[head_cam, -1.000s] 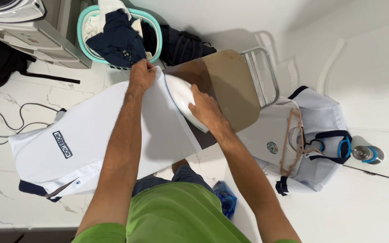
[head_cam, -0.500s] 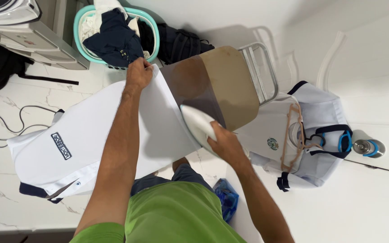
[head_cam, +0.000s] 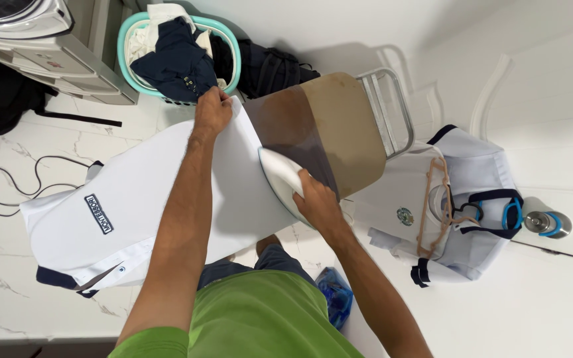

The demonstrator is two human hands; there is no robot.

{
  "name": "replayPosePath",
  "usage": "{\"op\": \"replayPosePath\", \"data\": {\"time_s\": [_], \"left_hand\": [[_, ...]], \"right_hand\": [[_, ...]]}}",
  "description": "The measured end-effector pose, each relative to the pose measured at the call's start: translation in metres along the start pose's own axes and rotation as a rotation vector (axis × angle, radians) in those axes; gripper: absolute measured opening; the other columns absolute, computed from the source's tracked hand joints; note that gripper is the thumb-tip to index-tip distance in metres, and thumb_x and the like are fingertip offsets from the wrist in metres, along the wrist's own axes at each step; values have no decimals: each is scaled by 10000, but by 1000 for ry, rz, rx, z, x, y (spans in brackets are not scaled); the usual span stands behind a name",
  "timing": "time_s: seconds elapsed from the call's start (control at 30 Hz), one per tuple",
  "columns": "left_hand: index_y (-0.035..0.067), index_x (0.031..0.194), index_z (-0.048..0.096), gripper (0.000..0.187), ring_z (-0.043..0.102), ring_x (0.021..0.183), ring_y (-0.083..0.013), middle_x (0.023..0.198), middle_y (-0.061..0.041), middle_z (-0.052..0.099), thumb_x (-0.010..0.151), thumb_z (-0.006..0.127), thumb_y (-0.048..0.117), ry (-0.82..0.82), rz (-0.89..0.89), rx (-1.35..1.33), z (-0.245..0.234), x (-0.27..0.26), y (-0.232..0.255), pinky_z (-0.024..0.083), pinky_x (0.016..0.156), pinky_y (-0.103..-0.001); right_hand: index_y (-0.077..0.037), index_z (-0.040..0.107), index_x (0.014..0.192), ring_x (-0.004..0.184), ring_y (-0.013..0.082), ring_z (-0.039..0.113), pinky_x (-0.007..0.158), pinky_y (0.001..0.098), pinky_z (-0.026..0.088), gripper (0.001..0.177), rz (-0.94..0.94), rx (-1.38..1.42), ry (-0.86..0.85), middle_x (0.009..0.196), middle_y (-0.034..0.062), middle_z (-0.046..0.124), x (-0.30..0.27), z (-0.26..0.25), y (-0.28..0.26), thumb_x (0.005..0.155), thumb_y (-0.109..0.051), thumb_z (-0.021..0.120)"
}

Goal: Ironing a white polo shirt on an ironing board and putting it on a hanger.

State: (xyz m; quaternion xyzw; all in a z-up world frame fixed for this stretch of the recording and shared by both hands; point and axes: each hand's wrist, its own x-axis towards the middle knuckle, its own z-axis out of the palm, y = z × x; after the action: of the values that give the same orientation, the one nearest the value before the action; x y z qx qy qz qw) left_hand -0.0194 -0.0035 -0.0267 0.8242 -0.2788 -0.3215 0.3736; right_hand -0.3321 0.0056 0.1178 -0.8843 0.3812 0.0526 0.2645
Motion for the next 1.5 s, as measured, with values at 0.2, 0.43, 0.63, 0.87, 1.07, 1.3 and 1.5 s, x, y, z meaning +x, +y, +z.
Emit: {"op": "replayPosePath", "data": {"time_s": [0.2,0.43,0.63,0.87,1.07,1.3,1.5], "left_hand": [[22,1057,667,172,702,1017,-286,1098,-150,715,978,676,174,-20,-30,-26,-3,-2,2,541,927,-403],[46,1083,665,176,700,1034,-256,1128,-125,712,981,666,190,-57,-100,-42,-11,-8,14,542,939,-390],[43,1060,672,164,703,1024,-256,1110,-127,715,974,674,183,-54,-104,-58,-10,-9,15,543,932,-390],[17,1026,673,153,709,990,-284,1066,-153,723,965,690,156,-13,-49,-46,-4,-5,5,550,906,-404],[18,1019,676,154,707,998,-287,1078,-152,718,961,694,160,-6,-32,-28,-2,-2,5,547,907,-405],[20,1067,668,162,666,1092,-313,1173,-153,676,999,669,168,51,13,-5,-7,-22,16,529,955,-409],[10,1307,585,387,550,1224,-372,1347,-184,557,989,698,199,188,220,44,-55,-70,1,424,1055,-460]], "right_hand": [[-24,499,1266,943,434,734,853,510,591,380,101,-30,-86,1109,284,705,40,-13,-30,929,-113,650],[16,458,1332,971,479,692,837,545,562,495,20,-47,-21,1099,282,708,87,-15,-45,919,-140,680],[11,443,1339,984,474,696,844,541,572,491,62,-13,-10,1104,292,701,103,-18,-52,934,-131,682],[9,425,1360,966,460,705,843,537,564,528,-17,-58,-80,1099,286,704,59,-23,-27,911,-103,679],[-38,463,1308,954,447,711,825,518,578,466,7,-40,-143,1100,269,706,-4,-16,8,904,-119,682],[-112,501,1285,927,375,730,830,496,573,418,218,-102,-237,1053,231,723,-54,-32,9,914,-167,684],[-117,610,1191,908,303,767,821,457,587,339,280,86,-140,1040,174,767,-83,-32,32,872,-197,693]]}}
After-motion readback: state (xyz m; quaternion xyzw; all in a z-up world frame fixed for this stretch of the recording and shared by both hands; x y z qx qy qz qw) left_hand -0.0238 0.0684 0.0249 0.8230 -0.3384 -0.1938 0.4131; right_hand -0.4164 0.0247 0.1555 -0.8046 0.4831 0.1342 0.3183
